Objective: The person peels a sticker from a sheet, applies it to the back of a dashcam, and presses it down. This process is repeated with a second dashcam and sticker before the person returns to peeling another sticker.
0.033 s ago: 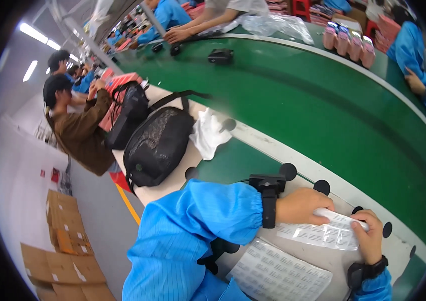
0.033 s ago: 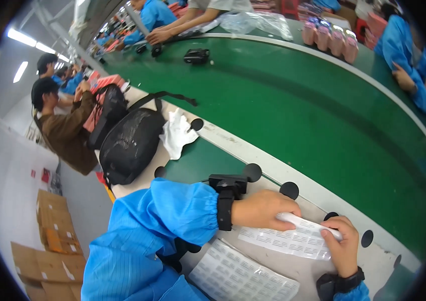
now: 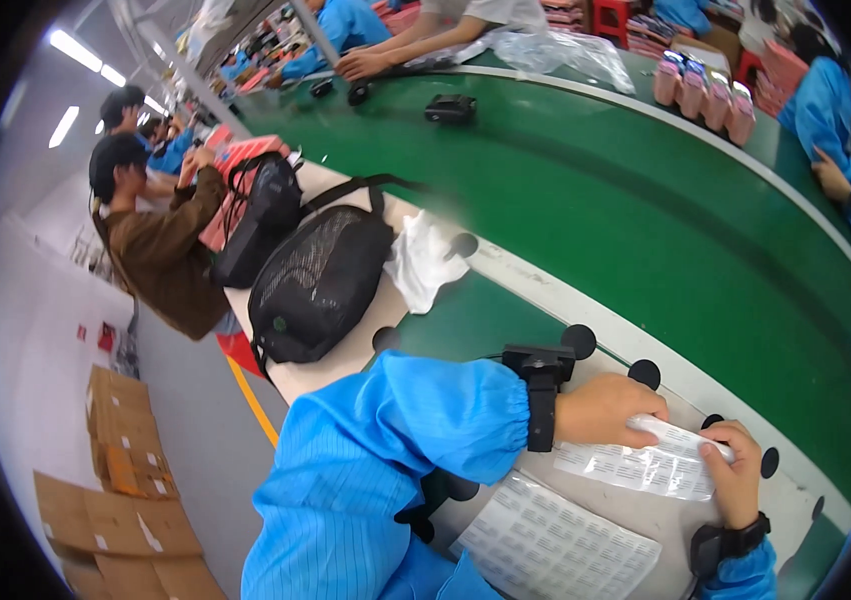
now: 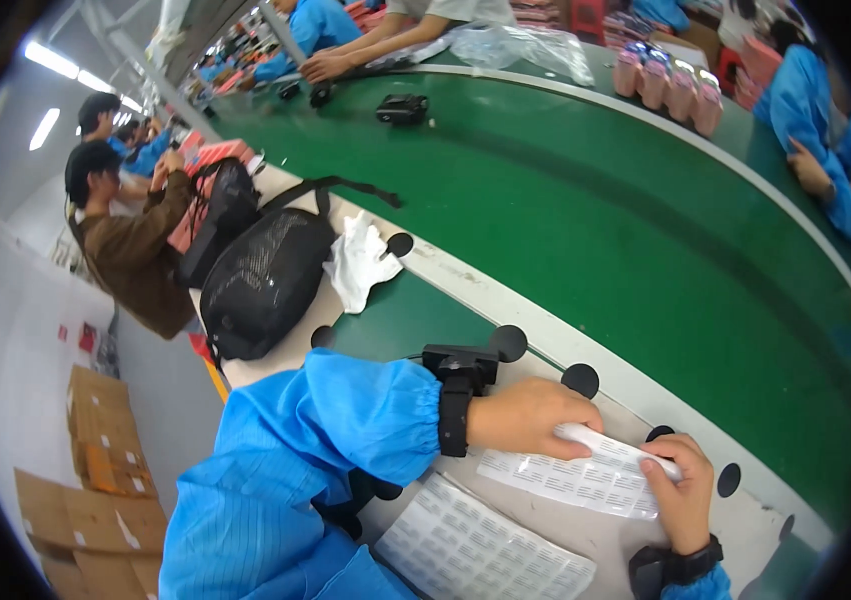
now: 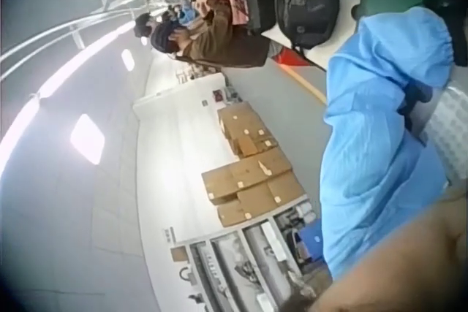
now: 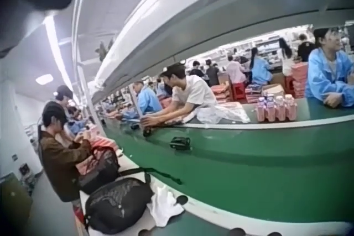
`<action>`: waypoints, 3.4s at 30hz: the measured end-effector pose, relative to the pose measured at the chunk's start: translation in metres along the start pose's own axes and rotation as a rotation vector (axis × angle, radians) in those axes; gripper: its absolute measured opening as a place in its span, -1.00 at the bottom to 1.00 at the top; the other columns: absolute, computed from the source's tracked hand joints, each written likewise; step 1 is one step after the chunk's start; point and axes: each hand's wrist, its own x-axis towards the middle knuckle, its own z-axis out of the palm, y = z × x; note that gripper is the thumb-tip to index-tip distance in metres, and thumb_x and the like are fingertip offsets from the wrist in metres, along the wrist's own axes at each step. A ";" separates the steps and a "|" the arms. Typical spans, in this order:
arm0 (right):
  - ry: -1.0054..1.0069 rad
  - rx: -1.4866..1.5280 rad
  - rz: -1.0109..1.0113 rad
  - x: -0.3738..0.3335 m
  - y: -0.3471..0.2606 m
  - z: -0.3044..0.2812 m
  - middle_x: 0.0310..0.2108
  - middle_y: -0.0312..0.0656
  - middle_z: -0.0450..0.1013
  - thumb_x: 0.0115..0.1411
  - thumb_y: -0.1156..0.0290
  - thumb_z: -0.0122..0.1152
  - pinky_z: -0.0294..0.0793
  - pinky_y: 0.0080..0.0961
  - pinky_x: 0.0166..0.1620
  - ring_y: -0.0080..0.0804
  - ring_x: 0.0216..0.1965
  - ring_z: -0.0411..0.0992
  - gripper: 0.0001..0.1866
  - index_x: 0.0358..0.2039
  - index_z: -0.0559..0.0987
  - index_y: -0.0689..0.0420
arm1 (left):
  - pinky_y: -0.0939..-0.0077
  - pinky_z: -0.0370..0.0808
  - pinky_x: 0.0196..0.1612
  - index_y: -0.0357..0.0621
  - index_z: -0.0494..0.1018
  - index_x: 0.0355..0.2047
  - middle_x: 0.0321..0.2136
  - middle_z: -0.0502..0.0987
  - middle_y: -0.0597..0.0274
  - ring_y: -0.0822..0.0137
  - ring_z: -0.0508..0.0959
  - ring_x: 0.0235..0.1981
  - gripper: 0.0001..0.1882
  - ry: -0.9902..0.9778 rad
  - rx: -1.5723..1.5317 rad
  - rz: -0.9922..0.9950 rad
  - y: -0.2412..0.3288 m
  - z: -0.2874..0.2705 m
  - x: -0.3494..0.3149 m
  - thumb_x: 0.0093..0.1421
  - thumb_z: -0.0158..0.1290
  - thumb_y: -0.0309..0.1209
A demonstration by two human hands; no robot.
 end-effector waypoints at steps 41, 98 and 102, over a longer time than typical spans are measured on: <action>-0.137 -0.196 0.035 0.006 0.013 -0.018 -0.39 -0.25 0.41 -0.02 0.62 0.13 0.33 -0.64 -0.22 -0.54 -0.35 0.35 -0.83 -0.34 0.49 0.30 | 0.34 0.43 -0.42 -0.04 0.55 -0.56 -0.58 0.54 0.20 0.20 0.54 -0.50 -0.71 0.215 -0.004 0.166 -0.020 0.022 0.024 -0.13 0.12 -0.09; -0.178 -0.118 0.067 0.019 -0.035 -0.010 -0.26 -0.19 0.42 -0.08 0.51 0.21 0.37 -0.59 -0.18 -0.49 -0.26 0.39 -0.57 -0.15 0.41 0.33 | 0.37 0.42 -0.48 -0.17 0.51 -0.58 -0.63 0.52 0.14 0.19 0.52 -0.58 -0.74 0.172 -0.052 0.175 -0.031 -0.015 0.035 -0.07 0.11 -0.21; -0.153 -0.096 0.076 0.036 -0.052 -0.009 -0.30 -0.19 0.45 -0.12 0.57 0.25 0.40 -0.61 -0.24 -0.51 -0.33 0.41 -0.57 -0.16 0.43 0.31 | 0.41 0.44 -0.47 -0.21 0.51 -0.49 -0.57 0.54 0.09 0.19 0.54 -0.56 -0.66 0.072 -0.069 0.142 -0.025 -0.032 0.040 -0.07 0.14 -0.15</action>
